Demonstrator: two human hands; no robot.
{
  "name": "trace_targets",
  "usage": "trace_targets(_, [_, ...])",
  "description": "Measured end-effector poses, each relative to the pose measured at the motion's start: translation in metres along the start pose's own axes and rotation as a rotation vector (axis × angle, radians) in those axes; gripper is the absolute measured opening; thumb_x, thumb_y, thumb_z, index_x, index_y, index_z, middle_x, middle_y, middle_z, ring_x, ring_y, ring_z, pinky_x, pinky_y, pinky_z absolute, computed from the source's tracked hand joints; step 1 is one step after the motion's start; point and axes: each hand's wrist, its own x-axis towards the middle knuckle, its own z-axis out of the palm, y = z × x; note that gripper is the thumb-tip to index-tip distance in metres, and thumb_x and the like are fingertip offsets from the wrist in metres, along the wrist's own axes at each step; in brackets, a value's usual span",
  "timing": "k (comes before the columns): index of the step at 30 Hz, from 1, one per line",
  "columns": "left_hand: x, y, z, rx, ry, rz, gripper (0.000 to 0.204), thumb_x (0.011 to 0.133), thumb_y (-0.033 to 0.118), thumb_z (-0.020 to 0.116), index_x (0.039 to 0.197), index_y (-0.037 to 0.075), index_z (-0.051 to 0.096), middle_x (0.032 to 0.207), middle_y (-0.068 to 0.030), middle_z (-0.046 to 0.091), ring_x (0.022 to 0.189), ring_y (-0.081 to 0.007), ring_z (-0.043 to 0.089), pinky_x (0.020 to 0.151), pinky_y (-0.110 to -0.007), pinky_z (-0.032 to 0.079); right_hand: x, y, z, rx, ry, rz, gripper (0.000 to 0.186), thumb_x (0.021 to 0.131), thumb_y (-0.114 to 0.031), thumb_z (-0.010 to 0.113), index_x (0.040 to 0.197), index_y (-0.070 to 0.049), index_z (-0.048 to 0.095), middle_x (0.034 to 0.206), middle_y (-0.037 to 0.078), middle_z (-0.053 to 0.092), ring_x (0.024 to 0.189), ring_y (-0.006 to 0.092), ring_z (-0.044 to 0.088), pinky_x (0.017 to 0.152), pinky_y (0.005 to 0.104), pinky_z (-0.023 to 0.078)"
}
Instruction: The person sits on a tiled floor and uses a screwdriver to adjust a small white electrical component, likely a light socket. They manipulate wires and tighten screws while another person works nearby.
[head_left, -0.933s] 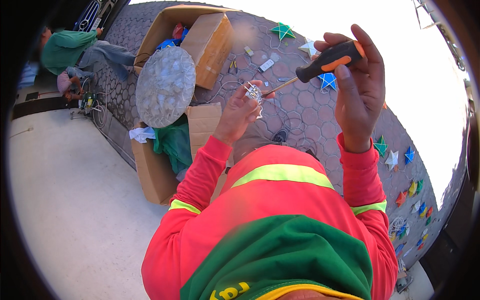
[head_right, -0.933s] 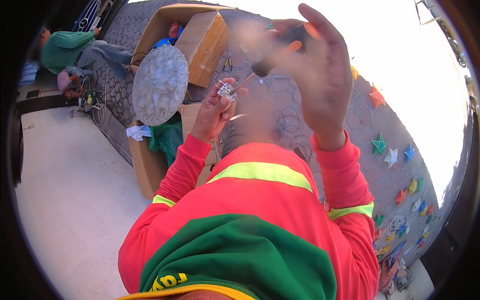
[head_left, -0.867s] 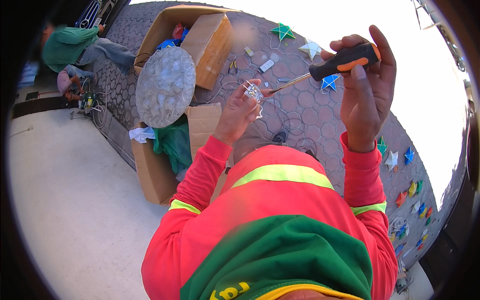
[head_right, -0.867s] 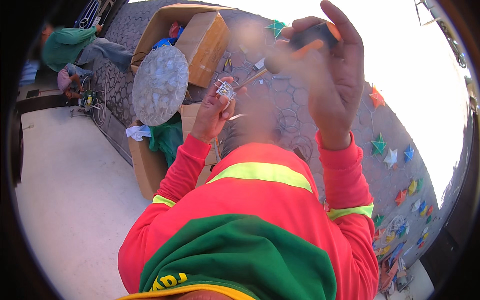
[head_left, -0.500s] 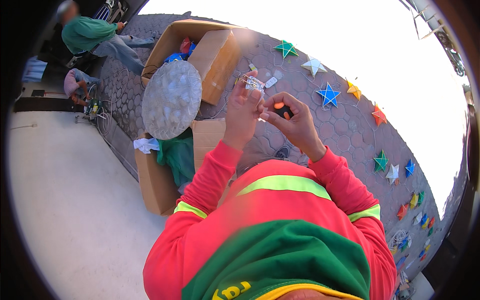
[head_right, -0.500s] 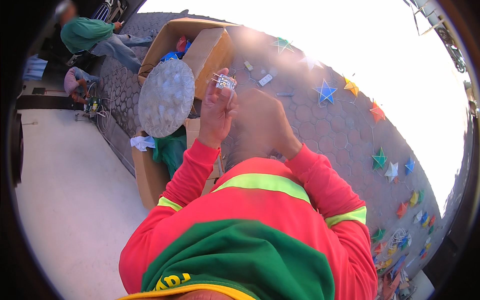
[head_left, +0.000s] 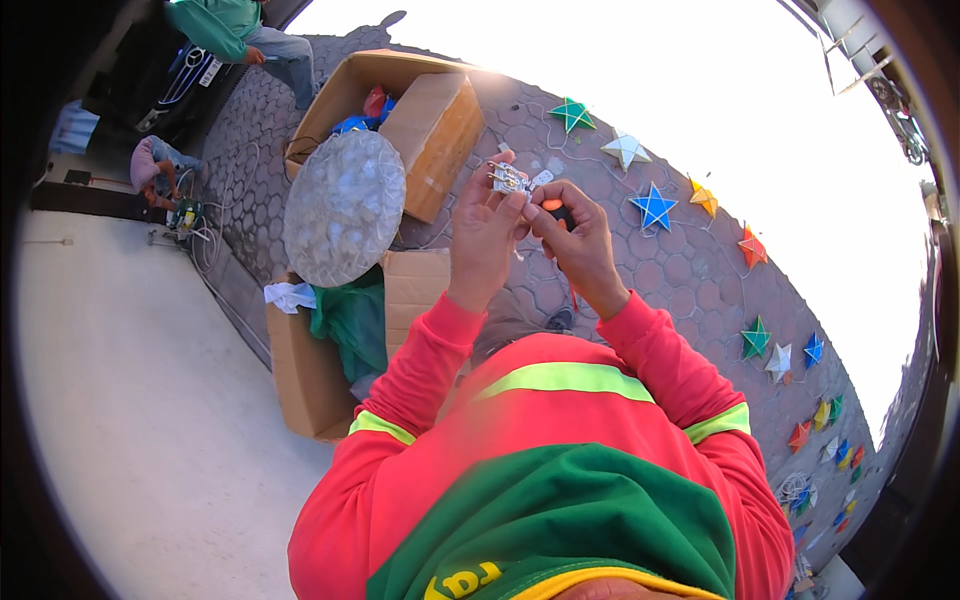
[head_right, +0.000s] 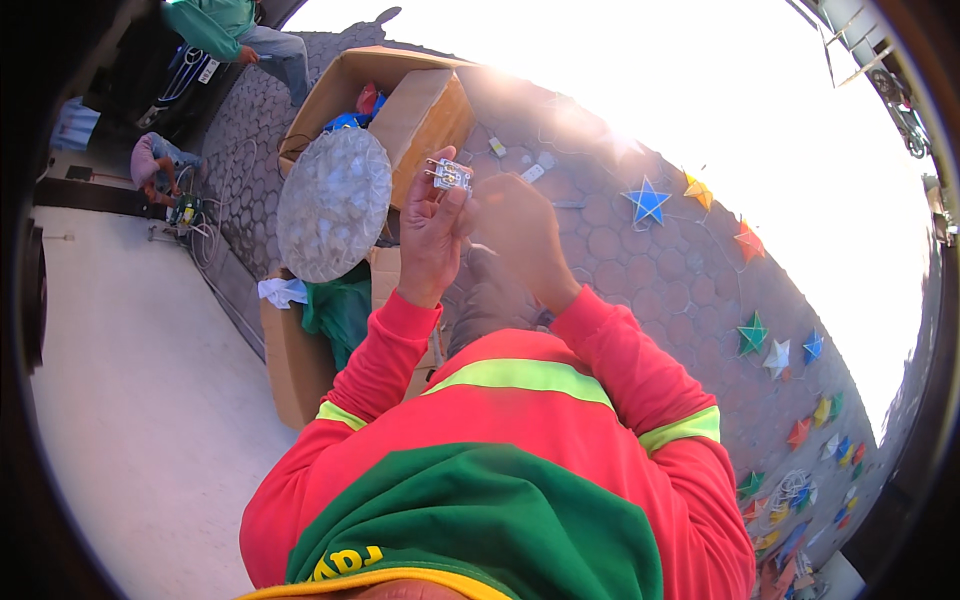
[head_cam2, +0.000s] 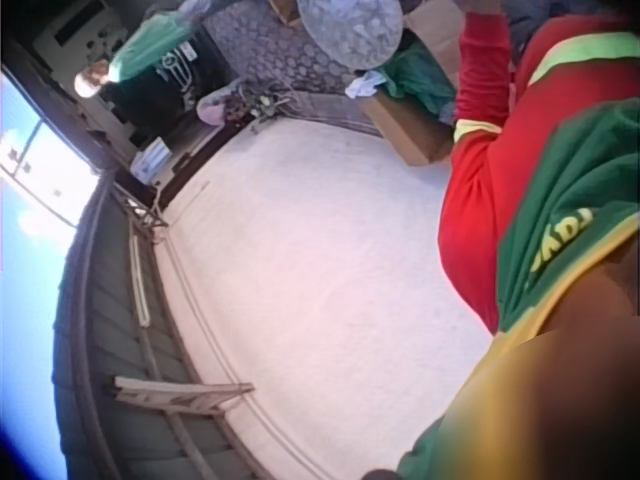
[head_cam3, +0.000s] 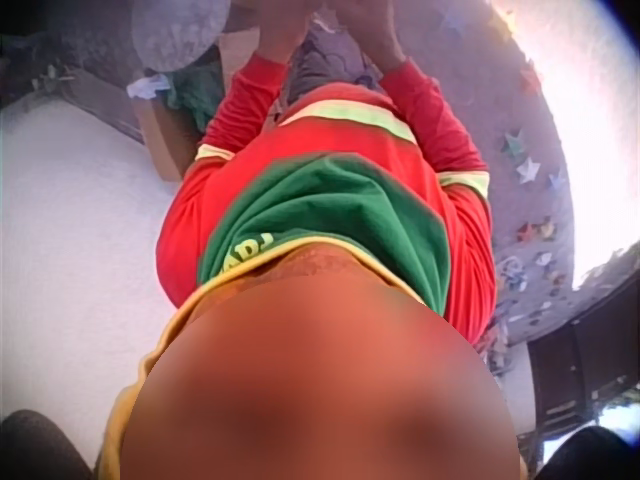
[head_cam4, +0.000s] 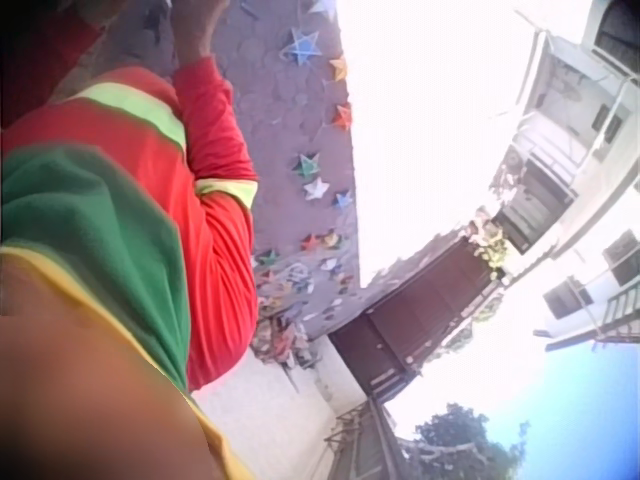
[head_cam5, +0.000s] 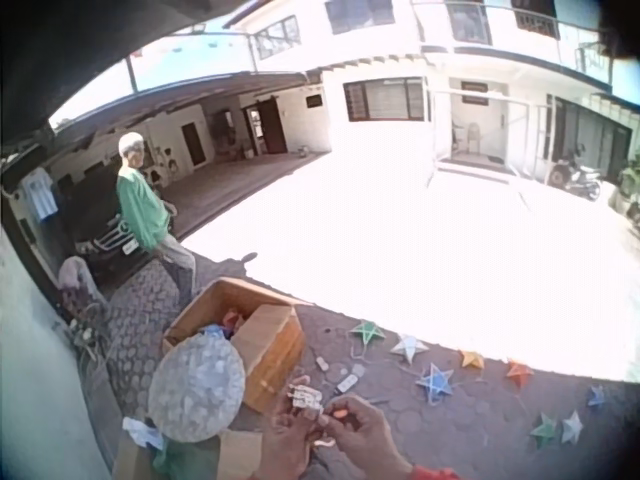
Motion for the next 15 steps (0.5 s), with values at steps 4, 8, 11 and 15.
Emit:
trace_targets(4, [0.0,-0.003,0.002,-0.04,0.008,0.012,0.048,0.097,0.002,0.062,0.143,0.006,0.048,0.116,-0.0042,0.06,0.09,-0.0066,0.058,0.066,-0.022,0.048,0.0,0.004,0.002,-0.045,0.012,-0.094,0.008,0.098,-0.012,0.063,0.1,-0.005,0.06,0.083,0.0,0.067,0.058,0.0011,0.053,0.048,0.017,0.04])
trace_targets(8, [0.001,-0.004,0.001,-0.082,0.035,0.017,0.044,0.102,0.01,0.058,0.144,0.005,0.047,0.117,-0.0054,0.059,0.097,-0.01,0.059,0.078,-0.027,0.053,0.002,0.0,-0.003,-0.098,0.06,-0.143,0.007,0.099,-0.012,0.061,0.103,-0.006,0.059,0.098,0.003,0.069,0.066,0.0012,0.055,0.052,0.0167,0.043])
trace_targets(11, [0.002,0.0,-0.002,-0.123,-0.045,0.007,0.045,0.105,0.016,0.055,0.145,0.001,0.045,0.119,-0.007,0.062,0.108,-0.0134,0.06,0.094,-0.032,0.053,-0.001,-0.004,-0.016,-0.117,0.001,-0.031,0.007,0.1,-0.013,0.059,0.103,-0.006,0.059,0.103,0.004,0.069,0.068,0.0011,0.055,0.054,0.0165,0.045])
trace_targets(15, [0.001,0.003,-0.006,-0.158,-0.13,-0.045,0.047,0.107,0.02,0.052,0.147,0.0,0.043,0.118,-0.0069,0.063,0.112,-0.0151,0.061,0.099,-0.034,0.052,-0.004,-0.004,-0.02,-0.174,-0.025,-0.126,0.007,0.101,-0.013,0.059,0.103,-0.007,0.059,0.103,0.004,0.069,0.066,0.0006,0.054,0.053,0.0163,0.044])
